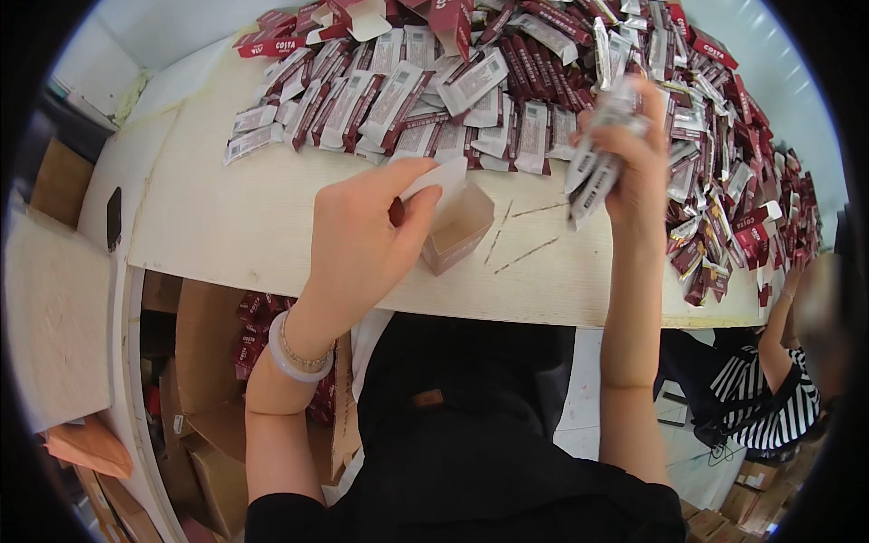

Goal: The person repeatedly picks up small Costa Coffee sachets from a large pile on a table and places them into small red cardboard boxes. The person folds the flaps of the boxes to close them and then places the filled boxes into a larger cardboard container below the table.

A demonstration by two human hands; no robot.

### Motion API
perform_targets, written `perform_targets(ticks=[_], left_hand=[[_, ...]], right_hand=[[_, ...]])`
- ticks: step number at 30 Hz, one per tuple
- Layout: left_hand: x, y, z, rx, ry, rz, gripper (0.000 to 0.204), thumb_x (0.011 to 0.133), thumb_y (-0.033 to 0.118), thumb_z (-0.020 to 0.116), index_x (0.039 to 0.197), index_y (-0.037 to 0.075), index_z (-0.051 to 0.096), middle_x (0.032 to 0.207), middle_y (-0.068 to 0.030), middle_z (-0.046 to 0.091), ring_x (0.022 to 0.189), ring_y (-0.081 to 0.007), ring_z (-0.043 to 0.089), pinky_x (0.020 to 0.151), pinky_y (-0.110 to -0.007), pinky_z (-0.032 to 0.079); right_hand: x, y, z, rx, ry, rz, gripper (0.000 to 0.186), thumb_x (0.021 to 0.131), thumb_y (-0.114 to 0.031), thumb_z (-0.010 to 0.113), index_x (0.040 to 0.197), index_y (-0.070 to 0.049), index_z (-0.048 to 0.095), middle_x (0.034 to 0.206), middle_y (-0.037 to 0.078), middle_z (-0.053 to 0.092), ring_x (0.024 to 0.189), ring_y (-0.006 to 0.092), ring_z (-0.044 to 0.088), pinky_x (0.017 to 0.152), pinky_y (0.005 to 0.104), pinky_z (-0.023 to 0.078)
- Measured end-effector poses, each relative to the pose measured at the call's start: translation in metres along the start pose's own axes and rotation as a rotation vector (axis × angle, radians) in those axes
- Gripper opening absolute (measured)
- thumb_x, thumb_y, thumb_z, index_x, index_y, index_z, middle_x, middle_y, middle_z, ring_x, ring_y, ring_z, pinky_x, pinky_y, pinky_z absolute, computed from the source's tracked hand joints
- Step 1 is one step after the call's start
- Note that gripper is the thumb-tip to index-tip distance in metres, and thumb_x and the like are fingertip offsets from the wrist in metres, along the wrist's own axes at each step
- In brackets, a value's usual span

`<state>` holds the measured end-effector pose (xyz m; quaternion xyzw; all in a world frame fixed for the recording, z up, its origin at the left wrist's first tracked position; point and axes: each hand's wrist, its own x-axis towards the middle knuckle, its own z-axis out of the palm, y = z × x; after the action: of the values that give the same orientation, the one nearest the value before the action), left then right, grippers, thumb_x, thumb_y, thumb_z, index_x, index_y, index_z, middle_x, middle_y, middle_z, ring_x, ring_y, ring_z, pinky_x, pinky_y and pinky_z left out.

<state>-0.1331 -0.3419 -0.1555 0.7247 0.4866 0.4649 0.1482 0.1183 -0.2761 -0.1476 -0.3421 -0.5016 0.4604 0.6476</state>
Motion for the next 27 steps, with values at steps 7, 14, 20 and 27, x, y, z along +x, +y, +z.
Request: perform_targets(ticks=[7, 14, 20, 27], left_hand=[[0.008, 0.004, 0.0, -0.059, -0.138, -0.045, 0.017, 0.085, 0.006, 0.067, 0.101, -0.001, 0.071, 0.067, -0.0067, 0.067, 0.056, -0.0069, 0.058, 0.051, -0.022, 0.044], [-0.016, -0.013, 0.022, -0.35, -0.042, -0.095, 0.038, 0.087, 0.004, 0.061, 0.125, 0.001, 0.054, 0.1, -0.0188, 0.066, 0.081, -0.0277, 0.066, 0.073, -0.032, 0.052], [-0.076, -0.027, 0.071, -0.278, 0.018, -0.029, 0.079, 0.083, 0.004, 0.069, 0.145, -0.001, 0.019, 0.12, -0.0225, 0.054, 0.106, -0.0329, 0.061, 0.09, -0.037, 0.05], [-0.097, -0.056, 0.073, -0.195, 0.129, 0.227, 0.079, 0.082, 0.001, 0.072, 0.143, -0.003, 0.022, 0.123, -0.0261, 0.055, 0.112, -0.034, 0.061, 0.094, -0.041, 0.052]], right_hand=[[-0.036, 0.021, 0.075, -0.021, -0.139, -0.603, 0.038, 0.076, 0.004, 0.067, 0.108, -0.005, 0.05, 0.104, 0.012, 0.051, 0.086, 0.0193, 0.053, 0.074, 0.0336, 0.047], [-0.053, 0.032, 0.086, -0.665, -0.195, -0.833, 0.031, 0.072, 0.001, 0.075, 0.099, -0.001, 0.06, 0.108, 0.015, 0.046, 0.08, 0.0204, 0.054, 0.067, 0.0289, 0.047], [-0.072, 0.046, 0.08, -1.018, -0.134, -0.964, 0.047, 0.09, -0.046, 0.059, 0.104, -0.002, 0.066, 0.112, 0.016, 0.052, 0.091, 0.0264, 0.056, 0.093, 0.0473, 0.041], [-0.09, 0.042, 0.058, -1.234, -0.359, -0.939, 0.029, 0.079, -0.023, 0.066, 0.102, -0.006, 0.07, 0.093, 0.001, 0.061, 0.092, 0.016, 0.059, 0.104, 0.0529, 0.034]])
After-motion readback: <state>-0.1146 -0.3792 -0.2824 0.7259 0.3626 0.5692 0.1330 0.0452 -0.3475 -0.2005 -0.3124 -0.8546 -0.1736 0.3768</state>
